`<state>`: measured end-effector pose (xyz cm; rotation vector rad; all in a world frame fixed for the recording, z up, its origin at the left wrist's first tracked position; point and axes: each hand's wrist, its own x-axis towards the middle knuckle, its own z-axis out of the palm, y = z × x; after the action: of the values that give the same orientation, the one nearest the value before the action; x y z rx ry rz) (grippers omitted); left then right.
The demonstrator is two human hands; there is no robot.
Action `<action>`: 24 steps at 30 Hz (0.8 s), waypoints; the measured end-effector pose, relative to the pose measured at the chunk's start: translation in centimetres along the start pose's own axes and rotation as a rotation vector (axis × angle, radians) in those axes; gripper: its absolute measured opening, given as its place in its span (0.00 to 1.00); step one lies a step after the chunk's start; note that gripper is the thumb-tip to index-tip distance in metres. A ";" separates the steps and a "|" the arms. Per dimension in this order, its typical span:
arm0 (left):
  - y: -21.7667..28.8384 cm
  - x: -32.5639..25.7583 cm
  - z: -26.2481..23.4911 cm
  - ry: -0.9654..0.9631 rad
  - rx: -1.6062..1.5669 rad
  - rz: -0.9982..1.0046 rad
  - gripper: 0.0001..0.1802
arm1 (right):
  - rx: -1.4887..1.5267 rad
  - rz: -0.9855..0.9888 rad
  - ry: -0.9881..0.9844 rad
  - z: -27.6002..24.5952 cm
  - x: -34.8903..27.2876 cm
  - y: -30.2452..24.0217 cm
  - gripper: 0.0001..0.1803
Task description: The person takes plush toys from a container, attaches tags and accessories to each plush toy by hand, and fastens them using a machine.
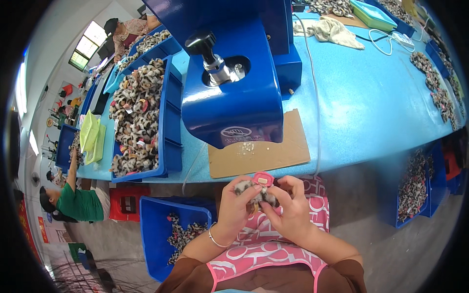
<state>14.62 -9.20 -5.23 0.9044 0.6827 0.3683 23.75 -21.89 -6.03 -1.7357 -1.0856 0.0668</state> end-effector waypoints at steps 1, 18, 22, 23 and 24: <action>0.1 0.1 0.1 0.013 -0.052 -0.007 0.05 | 0.001 -0.001 0.018 0.2 0.1 0.1 0.22; 4.1 3.3 2.5 -0.058 -0.293 0.130 0.07 | 0.436 0.212 0.171 0.8 6.1 -0.4 0.14; 5.3 3.6 3.1 0.006 -0.268 0.129 0.06 | 0.495 0.191 0.197 0.8 7.3 -0.3 0.12; 5.4 3.6 3.4 0.019 -0.264 0.157 0.06 | 0.491 0.190 0.200 0.7 7.4 -0.4 0.12; 5.5 3.7 3.4 0.015 -0.265 0.156 0.06 | 0.510 0.216 0.195 0.5 7.4 -0.6 0.12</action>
<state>19.59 -5.98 -0.64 0.7049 0.5624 0.5909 27.46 -16.38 -2.60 -1.3556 -0.6621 0.2789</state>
